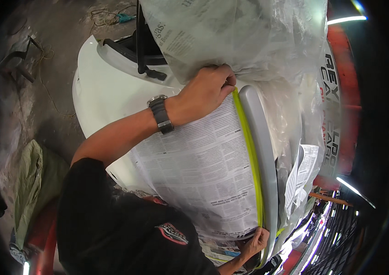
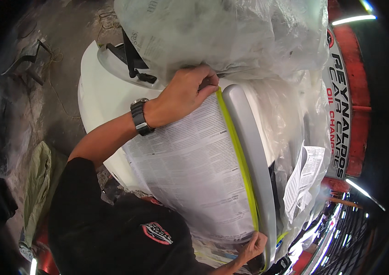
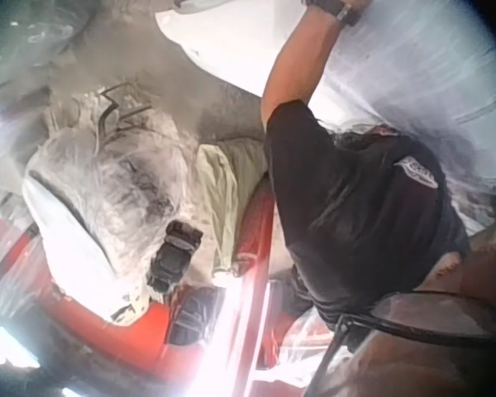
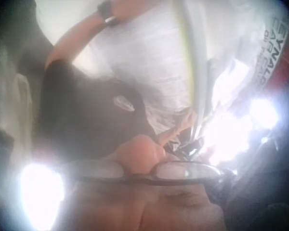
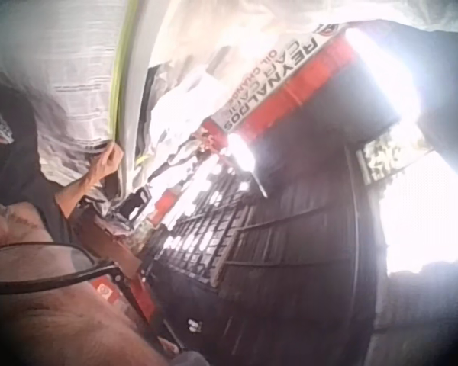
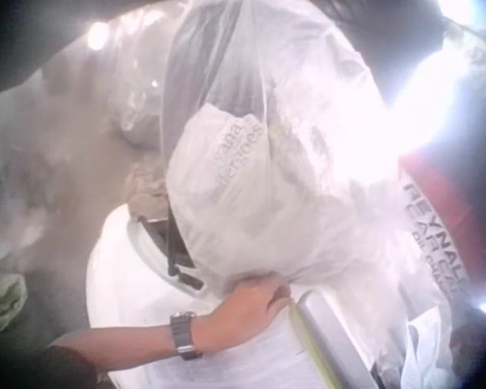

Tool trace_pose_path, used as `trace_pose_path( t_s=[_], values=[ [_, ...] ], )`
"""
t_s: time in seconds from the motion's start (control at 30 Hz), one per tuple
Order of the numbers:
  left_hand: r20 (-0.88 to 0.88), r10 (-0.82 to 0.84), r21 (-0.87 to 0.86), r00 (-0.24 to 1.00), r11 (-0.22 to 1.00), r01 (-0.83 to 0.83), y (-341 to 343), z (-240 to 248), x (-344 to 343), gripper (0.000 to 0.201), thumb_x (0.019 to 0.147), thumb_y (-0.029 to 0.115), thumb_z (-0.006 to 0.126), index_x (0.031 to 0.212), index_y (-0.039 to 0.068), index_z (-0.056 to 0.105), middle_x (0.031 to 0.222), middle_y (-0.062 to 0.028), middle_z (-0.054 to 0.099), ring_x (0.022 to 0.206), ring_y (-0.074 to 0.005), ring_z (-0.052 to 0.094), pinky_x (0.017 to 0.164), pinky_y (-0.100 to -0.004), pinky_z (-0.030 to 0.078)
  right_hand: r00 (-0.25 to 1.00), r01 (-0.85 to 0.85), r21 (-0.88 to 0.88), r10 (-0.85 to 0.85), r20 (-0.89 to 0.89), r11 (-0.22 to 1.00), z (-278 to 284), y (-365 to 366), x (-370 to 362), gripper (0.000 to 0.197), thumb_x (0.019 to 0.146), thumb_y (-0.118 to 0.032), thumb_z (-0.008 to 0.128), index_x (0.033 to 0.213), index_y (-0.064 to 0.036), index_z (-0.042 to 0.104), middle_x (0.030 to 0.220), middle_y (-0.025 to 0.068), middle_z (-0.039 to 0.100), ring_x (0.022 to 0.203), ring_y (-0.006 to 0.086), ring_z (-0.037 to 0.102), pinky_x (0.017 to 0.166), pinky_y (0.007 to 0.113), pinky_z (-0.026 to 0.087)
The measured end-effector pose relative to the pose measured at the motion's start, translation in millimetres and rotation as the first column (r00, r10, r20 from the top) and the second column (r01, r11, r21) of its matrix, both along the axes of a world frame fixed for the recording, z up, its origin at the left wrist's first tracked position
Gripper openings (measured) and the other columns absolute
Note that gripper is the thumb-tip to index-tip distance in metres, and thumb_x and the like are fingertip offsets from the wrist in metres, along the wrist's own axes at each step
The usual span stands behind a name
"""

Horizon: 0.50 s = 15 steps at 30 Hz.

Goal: The person places sheets of newspaper over the white car bumper and uses green masking tape to secure them in place. They smooth the paper and tape along the edges to ensure a tight seal around the bumper's contours.

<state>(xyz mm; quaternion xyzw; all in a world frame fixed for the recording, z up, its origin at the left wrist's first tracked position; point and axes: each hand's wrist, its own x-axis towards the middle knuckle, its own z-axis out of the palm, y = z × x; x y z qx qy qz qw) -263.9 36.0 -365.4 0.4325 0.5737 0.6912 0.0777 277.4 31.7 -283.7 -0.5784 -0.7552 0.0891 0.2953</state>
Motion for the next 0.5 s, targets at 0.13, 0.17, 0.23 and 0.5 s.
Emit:
trace_pose_path(
  t_s=[0.13,0.17,0.23,0.5],
  values=[
    [0.012,-0.008,0.030,1.000,1.000,0.007,7,-5,-1,0.014,0.091,0.006,0.072,0.100,-0.002,0.065,0.089,-0.0143,0.071,0.076,-0.0249,0.067,0.070,-0.0351,0.053,0.999,0.028,-0.002,-0.028,0.019,1.000,4,-2,-11,0.018,0.100,-0.009,0.061,0.088,0.0053,0.060,0.088,0.0051,0.056,0.085,0.0159,0.053,0.085,0.029,0.042],
    [0.007,-0.006,0.037,1.000,0.999,0.006,7,-5,-2,0.014,0.091,0.007,0.072,0.100,-0.002,0.065,0.089,-0.0141,0.071,0.076,-0.0245,0.067,0.070,-0.0352,0.053,0.999,0.027,0.002,-0.027,0.019,1.000,4,-2,-11,0.018,0.100,-0.009,0.061,0.088,0.0053,0.060,0.088,0.0051,0.055,0.085,0.0159,0.052,0.085,0.029,0.042],
    [0.030,-0.029,0.034,0.999,0.999,0.028,11,-4,0,0.015,0.091,0.007,0.072,0.101,-0.001,0.065,0.091,-0.0134,0.072,0.078,-0.0241,0.068,0.072,-0.0347,0.053,1.000,0.022,0.013,-0.022,0.018,1.000,3,-2,-10,0.018,0.099,-0.009,0.061,0.088,0.0051,0.059,0.087,0.0051,0.055,0.085,0.0159,0.052,0.084,0.029,0.043],
    [0.095,-0.049,0.099,0.994,0.994,0.040,18,-1,2,0.018,0.092,0.003,0.070,0.108,-0.001,0.063,0.100,-0.0126,0.073,0.095,-0.0256,0.072,0.086,-0.0342,0.057,0.999,0.047,-0.008,-0.047,-0.011,0.999,5,-2,-10,0.017,0.099,-0.007,0.062,0.087,0.0048,0.059,0.086,0.0049,0.055,0.084,0.0153,0.052,0.084,0.029,0.043]
  ],
)
